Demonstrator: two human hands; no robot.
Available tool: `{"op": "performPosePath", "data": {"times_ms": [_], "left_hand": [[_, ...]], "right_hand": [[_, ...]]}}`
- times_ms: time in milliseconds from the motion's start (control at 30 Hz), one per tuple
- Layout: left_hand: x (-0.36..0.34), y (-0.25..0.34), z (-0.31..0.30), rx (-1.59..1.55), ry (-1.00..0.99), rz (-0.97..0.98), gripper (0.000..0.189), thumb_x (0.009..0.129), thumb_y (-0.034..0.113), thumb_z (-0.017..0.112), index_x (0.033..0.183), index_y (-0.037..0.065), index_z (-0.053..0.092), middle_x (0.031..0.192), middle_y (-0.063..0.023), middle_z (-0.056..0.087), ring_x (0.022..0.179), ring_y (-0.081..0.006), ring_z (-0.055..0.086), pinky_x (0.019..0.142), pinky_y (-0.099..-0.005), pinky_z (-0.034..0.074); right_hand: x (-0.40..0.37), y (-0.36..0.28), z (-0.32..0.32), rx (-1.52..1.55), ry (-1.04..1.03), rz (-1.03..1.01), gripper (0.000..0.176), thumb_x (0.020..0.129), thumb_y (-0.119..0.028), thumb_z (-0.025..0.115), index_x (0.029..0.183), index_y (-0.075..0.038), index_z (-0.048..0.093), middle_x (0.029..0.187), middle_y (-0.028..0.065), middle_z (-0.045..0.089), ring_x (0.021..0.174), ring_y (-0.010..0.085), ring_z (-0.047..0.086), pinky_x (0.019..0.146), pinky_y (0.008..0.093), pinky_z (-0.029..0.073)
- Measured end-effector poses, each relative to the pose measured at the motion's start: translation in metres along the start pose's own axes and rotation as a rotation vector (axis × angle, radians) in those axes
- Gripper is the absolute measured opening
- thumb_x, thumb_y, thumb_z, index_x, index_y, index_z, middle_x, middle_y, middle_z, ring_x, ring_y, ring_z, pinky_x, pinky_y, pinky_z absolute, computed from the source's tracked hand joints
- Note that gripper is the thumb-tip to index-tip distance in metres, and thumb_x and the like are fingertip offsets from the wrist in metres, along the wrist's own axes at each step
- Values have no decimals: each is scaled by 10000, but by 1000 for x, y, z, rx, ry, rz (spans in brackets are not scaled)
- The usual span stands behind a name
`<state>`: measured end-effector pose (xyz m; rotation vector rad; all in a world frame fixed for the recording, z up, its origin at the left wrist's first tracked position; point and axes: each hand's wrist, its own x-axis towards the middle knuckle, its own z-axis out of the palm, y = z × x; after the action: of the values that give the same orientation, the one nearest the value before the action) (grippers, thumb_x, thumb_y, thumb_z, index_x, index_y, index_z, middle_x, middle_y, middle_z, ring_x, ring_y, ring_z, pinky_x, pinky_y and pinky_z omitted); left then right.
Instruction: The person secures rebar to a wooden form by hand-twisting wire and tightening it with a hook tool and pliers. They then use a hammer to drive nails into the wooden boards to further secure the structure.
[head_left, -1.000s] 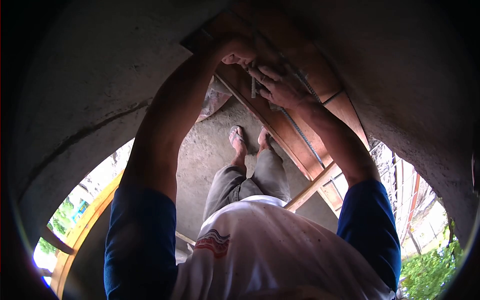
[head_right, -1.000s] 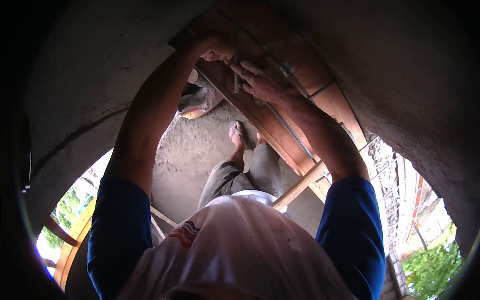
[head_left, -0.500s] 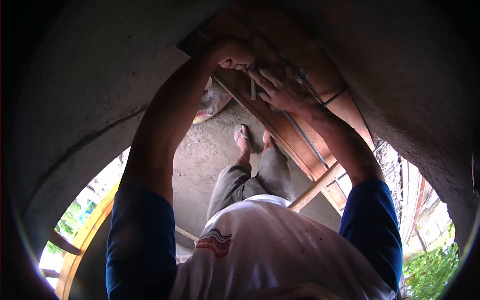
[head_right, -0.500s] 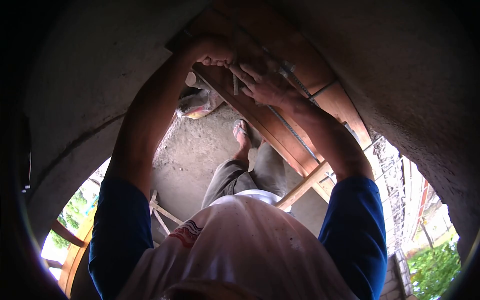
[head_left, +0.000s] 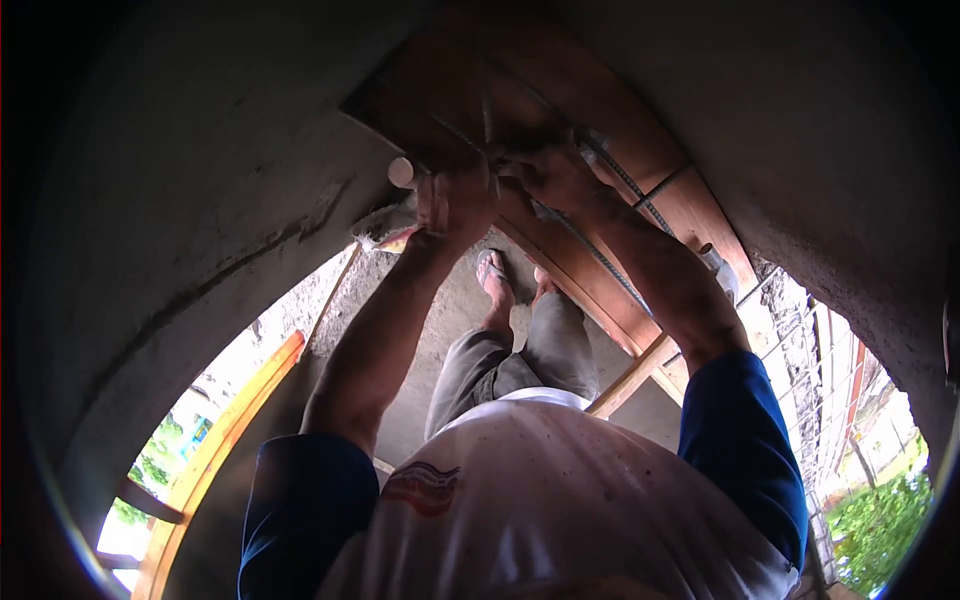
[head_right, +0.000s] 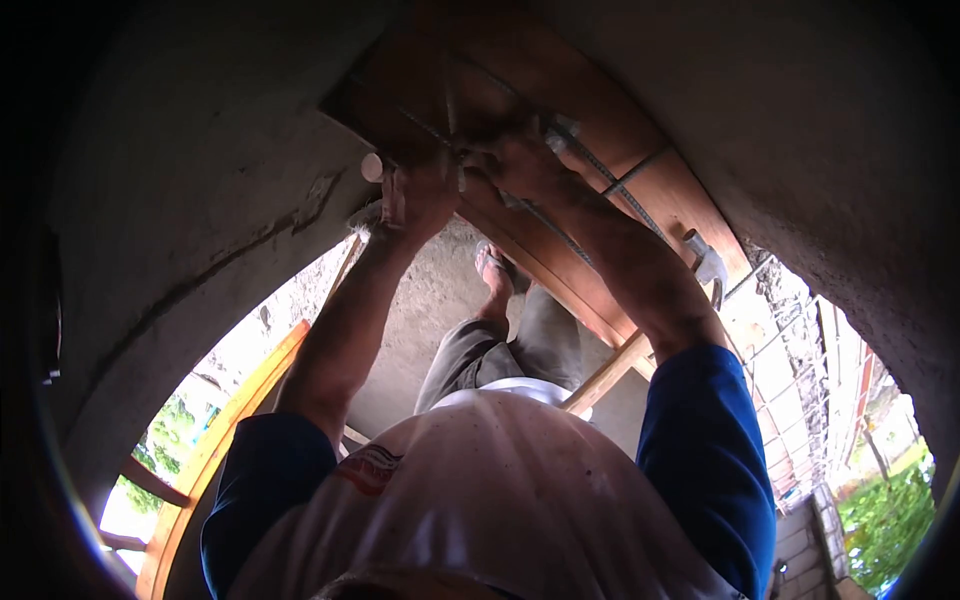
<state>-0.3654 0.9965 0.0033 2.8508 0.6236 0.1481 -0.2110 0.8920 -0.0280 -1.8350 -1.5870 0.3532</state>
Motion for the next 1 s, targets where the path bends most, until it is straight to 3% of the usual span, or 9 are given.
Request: {"op": "performPosePath", "data": {"times_ms": [100,200,300,367,567,667,733,867,1000], "left_hand": [[-6,20,4,-132,-163,-289,128,830,214,600,897,124,663,896,-107,661,880,-275,660,707,-402,541],[1,25,-5,215,-669,-211,137,849,224,592,910,127,667,911,-64,669,902,-237,650,755,-393,525],[-13,-36,29,416,-488,317,177,853,231,591,982,136,666,939,-95,672,889,-258,654,782,-428,518],[-2,-92,55,511,-343,572,211,856,236,591,1030,143,666,957,-116,674,880,-273,657,800,-451,512],[18,-57,20,327,-475,278,329,928,293,495,1061,32,644,1056,-199,655,993,-370,624,873,-442,490],[8,11,-52,-14,-483,-95,348,929,293,522,1086,3,632,1065,-217,654,1010,-377,624,874,-437,488],[-5,15,-75,2,-402,-52,356,926,293,540,1091,-9,627,1058,-227,654,1011,-376,627,874,-438,486],[-48,26,-70,-173,-449,20,340,901,274,560,1048,-21,644,1022,-227,659,981,-372,637,857,-421,492],[-118,34,-50,-448,-599,99,263,866,180,580,1033,-9,654,960,-220,666,934,-363,645,817,-437,493]], "right_hand": [[-5,12,17,184,-135,96,277,920,-322,565,1096,-157,701,893,117,694,828,280,659,829,445,495],[-9,36,53,1761,-291,401,286,885,-196,610,1128,-53,657,996,171,685,852,279,667,853,428,504],[-8,9,40,320,-162,227,251,823,-219,616,1022,-76,671,922,162,684,878,322,659,807,445,510],[-10,-22,23,-54,-108,315,230,782,-235,621,951,-91,681,872,156,683,895,351,653,776,457,514],[-154,-87,-70,-79,558,348,190,775,-213,708,938,-119,688,924,97,684,864,274,657,773,405,521],[-303,-58,-126,-204,729,1004,206,797,-200,701,969,-87,708,855,137,691,750,258,672,644,335,537],[-357,-52,-167,-322,606,1385,197,843,-248,653,892,-71,724,786,131,709,699,243,690,680,339,544],[-461,-41,-182,-841,647,1456,277,859,-272,569,973,-53,694,935,173,682,939,317,654,871,396,503],[-533,-54,-206,-663,-47,1840,323,858,-297,577,1086,-76,637,1076,202,637,1009,368,610,876,462,486]]}}
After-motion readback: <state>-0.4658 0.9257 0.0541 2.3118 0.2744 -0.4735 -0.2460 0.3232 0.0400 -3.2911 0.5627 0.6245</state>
